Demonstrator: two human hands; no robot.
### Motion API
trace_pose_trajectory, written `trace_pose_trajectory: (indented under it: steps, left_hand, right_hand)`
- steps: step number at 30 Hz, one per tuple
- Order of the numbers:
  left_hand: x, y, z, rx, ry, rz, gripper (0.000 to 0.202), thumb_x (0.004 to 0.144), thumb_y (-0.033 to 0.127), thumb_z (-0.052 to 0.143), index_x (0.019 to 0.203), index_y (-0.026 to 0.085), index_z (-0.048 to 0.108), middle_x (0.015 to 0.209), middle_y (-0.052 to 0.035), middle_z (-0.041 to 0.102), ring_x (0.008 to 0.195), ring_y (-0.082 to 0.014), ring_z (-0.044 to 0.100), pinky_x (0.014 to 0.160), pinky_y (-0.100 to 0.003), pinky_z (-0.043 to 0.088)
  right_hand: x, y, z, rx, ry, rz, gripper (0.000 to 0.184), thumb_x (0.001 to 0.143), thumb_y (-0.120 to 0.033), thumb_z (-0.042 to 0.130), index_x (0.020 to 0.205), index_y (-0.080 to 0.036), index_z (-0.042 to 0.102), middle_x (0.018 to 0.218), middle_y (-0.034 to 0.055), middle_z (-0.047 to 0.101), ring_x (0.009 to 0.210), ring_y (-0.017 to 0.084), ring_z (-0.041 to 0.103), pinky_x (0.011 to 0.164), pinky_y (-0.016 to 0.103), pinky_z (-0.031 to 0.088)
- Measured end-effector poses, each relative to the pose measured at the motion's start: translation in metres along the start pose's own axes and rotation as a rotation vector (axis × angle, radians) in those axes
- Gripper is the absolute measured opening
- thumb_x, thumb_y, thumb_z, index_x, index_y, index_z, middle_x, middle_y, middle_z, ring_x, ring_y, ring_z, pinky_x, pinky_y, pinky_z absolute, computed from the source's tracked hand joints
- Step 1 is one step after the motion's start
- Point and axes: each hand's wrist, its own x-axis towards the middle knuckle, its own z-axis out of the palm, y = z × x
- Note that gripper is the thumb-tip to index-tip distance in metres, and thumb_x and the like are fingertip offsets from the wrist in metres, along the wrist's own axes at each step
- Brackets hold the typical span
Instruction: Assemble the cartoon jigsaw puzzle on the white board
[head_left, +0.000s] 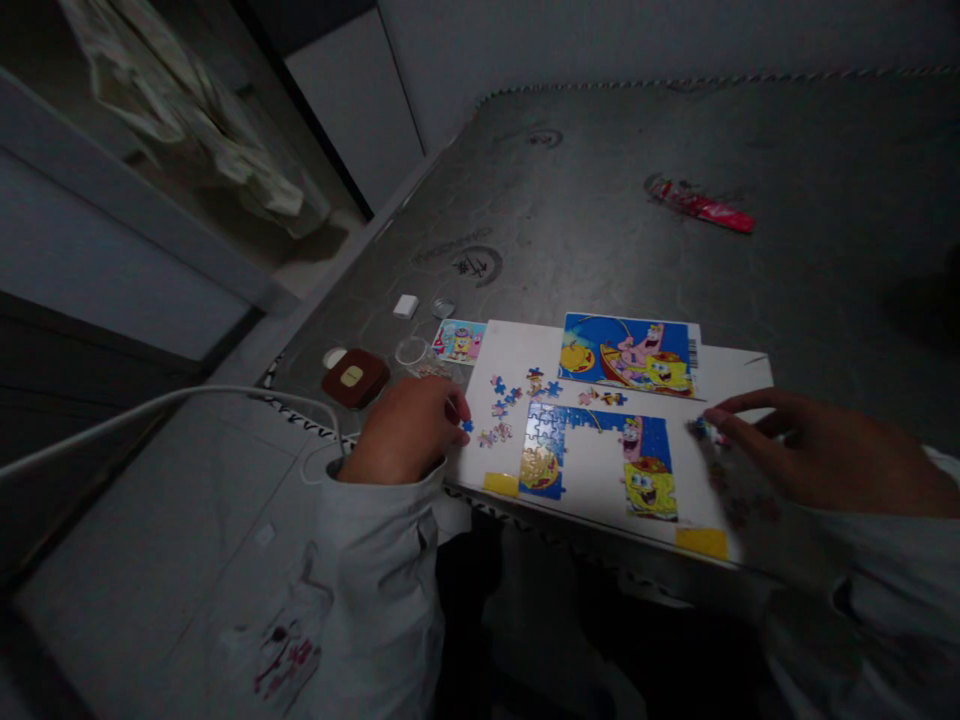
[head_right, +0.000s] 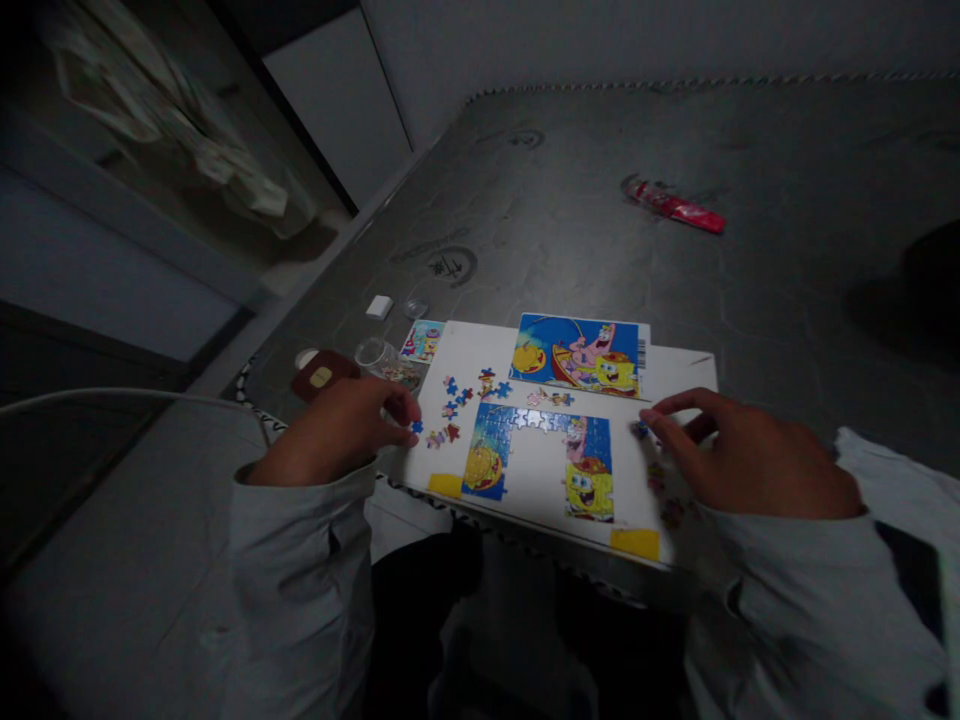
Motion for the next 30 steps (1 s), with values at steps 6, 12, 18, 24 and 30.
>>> trace_pose_trajectory:
  steps: [6,12,18,24,30]
  left_hand:
    - [0.002,0.001,0.0,0.012,0.036,-0.013,0.018,0.079,0.016,0.083,0.093,0.024,0.076,0.097,0.0001,0.079,0.095,-0.0211,0.071,0.075,-0.03,0.046]
    - [0.006,0.008,0.002,-0.041,0.144,0.061,0.017,0.081,0.02,0.083,0.097,0.023,0.076,0.096,-0.0011,0.08,0.094,-0.0212,0.072,0.078,-0.031,0.047]
    - [0.008,0.014,0.004,-0.09,0.196,0.124,0.02,0.08,0.028,0.087,0.097,0.024,0.078,0.095,-0.0003,0.08,0.09,-0.021,0.071,0.074,-0.032,0.047]
    - [0.008,0.02,0.007,-0.019,0.178,0.167,0.015,0.082,0.026,0.085,0.097,0.023,0.08,0.099,-0.0021,0.081,0.097,-0.0236,0.072,0.083,-0.035,0.049]
    - [0.008,0.025,0.01,-0.003,0.159,0.17,0.013,0.085,0.027,0.081,0.097,0.023,0.08,0.099,-0.0032,0.08,0.095,-0.024,0.071,0.082,-0.035,0.049]
  right_hand:
    - [0.003,0.004,0.001,0.017,0.003,-0.002,0.064,0.079,-0.084,0.048,0.112,-0.037,0.076,0.099,0.0062,0.082,0.071,0.032,0.072,0.055,0.042,0.049]
    - [-0.002,0.0,0.0,0.032,0.0,-0.011,0.06,0.081,-0.079,0.048,0.112,-0.036,0.075,0.102,0.0082,0.081,0.074,0.034,0.072,0.06,0.046,0.052]
    - [-0.002,0.001,0.0,0.03,-0.013,-0.006,0.058,0.081,-0.08,0.046,0.111,-0.039,0.074,0.101,0.0063,0.081,0.077,0.036,0.073,0.062,0.048,0.052]
    - [-0.001,0.001,0.002,0.039,-0.004,-0.034,0.059,0.082,-0.081,0.045,0.11,-0.039,0.074,0.099,0.0077,0.081,0.075,0.038,0.072,0.061,0.051,0.051]
    - [-0.001,0.001,0.001,0.038,-0.004,-0.026,0.058,0.082,-0.081,0.044,0.109,-0.039,0.074,0.1,0.0078,0.081,0.077,0.038,0.072,0.062,0.051,0.052]
